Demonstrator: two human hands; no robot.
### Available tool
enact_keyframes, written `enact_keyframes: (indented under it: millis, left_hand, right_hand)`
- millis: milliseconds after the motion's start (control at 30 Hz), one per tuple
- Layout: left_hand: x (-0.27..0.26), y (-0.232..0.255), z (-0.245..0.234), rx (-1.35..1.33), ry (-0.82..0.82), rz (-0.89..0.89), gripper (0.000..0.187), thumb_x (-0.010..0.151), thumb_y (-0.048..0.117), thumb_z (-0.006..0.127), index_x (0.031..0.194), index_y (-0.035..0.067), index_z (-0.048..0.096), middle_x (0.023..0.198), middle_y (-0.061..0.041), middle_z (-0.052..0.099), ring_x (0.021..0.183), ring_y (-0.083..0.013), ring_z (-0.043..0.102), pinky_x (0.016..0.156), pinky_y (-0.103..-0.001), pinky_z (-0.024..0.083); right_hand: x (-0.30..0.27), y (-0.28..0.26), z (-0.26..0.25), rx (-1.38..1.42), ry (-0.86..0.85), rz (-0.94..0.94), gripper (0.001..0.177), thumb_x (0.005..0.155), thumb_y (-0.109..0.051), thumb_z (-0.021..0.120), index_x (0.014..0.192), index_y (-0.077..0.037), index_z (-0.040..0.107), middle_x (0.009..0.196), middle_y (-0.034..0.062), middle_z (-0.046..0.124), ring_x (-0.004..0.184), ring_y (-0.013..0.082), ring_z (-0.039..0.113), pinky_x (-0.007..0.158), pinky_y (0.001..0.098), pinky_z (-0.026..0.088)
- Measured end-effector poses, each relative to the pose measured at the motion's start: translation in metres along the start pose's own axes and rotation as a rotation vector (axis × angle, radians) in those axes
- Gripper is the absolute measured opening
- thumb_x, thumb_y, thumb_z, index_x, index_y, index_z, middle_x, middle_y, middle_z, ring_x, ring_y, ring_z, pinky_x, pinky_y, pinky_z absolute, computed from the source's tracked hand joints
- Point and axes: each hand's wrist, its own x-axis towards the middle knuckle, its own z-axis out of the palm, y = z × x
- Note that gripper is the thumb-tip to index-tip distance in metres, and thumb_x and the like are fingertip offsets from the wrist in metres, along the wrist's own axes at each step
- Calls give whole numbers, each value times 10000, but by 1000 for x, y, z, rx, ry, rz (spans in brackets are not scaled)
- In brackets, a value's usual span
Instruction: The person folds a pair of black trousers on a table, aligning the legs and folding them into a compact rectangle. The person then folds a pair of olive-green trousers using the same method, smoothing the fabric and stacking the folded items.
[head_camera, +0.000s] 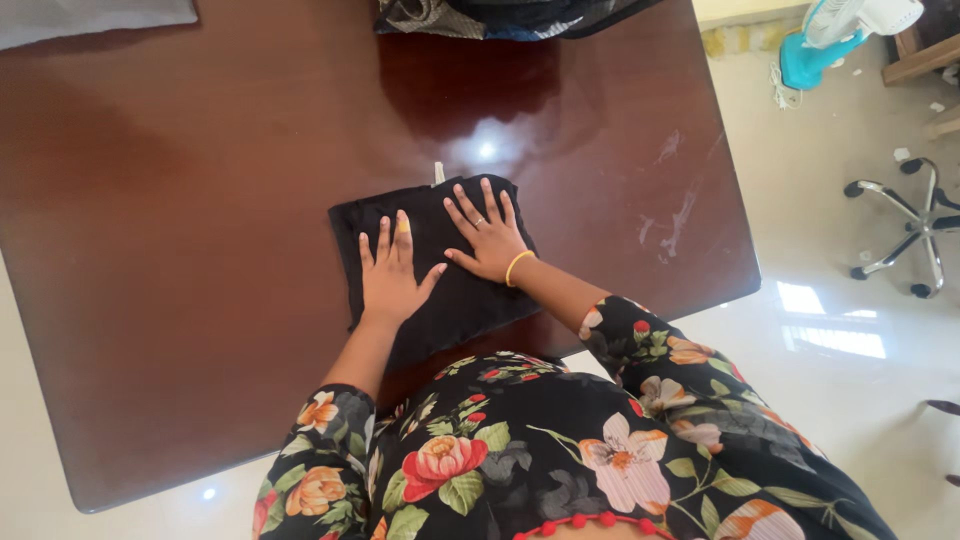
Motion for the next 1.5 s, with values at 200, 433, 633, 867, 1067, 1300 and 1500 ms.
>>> enact_keyframes:
  millis: [200,433,633,867,1067,1300,1500]
  left_hand:
    - [23,-33,0,28,-51,98,887,1027,524,501,1655,-12,177,1701,-151,303,1601,-303,235,1282,-587,95]
    - [64,-36,-9,143,-128,-49,936,963,580,536,1608,55,107,1643,-103,341,1522,-240,266,1196,-656,28]
    - [63,-34,-6,52,-95,-224,1023,956,498,640,1628,30,26,1527,-184,491,1461,-277,412,1229,-585,123]
    - [-2,-24,-13,58,-102,-264,1104,938,470,658,1620,-32,-50,1430,-387,496,1368,-439,486,1172,-549,324]
    - [-66,32,-32,93,-221,-300,1130,920,554,641,1585,7,-92,1436,-525,311,1300,-595,452,996,-566,464]
    - [-89,104,-80,-82,-564,-469,1163,928,623,547,1633,-5,-131,1496,-384,420,1083,-508,696,856,-514,600]
    - [-51,93,-83,2,-229,-368,1158,872,571,687,1553,-54,-10,1592,-392,158,1477,-573,169,1055,-668,325]
  right_hand:
    - [-29,-48,13,-21,92,67,914,953,-639,485,1611,-40,276,1682,258,135,1547,511,33,1158,740,26]
    - [-68,-74,2,-16,-17,-157,990,917,-745,450,1570,-13,323,1639,328,190,1536,507,112,1197,659,78]
    - [-75,-38,-4,-51,-46,-425,942,934,-743,479,1609,-98,353,1682,198,259,1577,408,173,1246,619,141]
    - [-82,41,-10,-131,-78,-325,812,824,-663,624,1538,-348,403,1665,41,265,1541,275,226,1155,654,172]
    - [-91,71,-4,-184,69,-46,609,984,-235,607,1556,-374,449,1699,43,260,1555,266,260,1159,632,221]
    - [-75,56,0,32,304,119,645,909,-45,572,1511,-265,502,1660,88,393,1511,284,388,1163,511,323]
    - [-58,34,-9,174,358,124,577,1022,-199,556,1570,-82,417,1667,161,338,1532,344,346,1191,509,306]
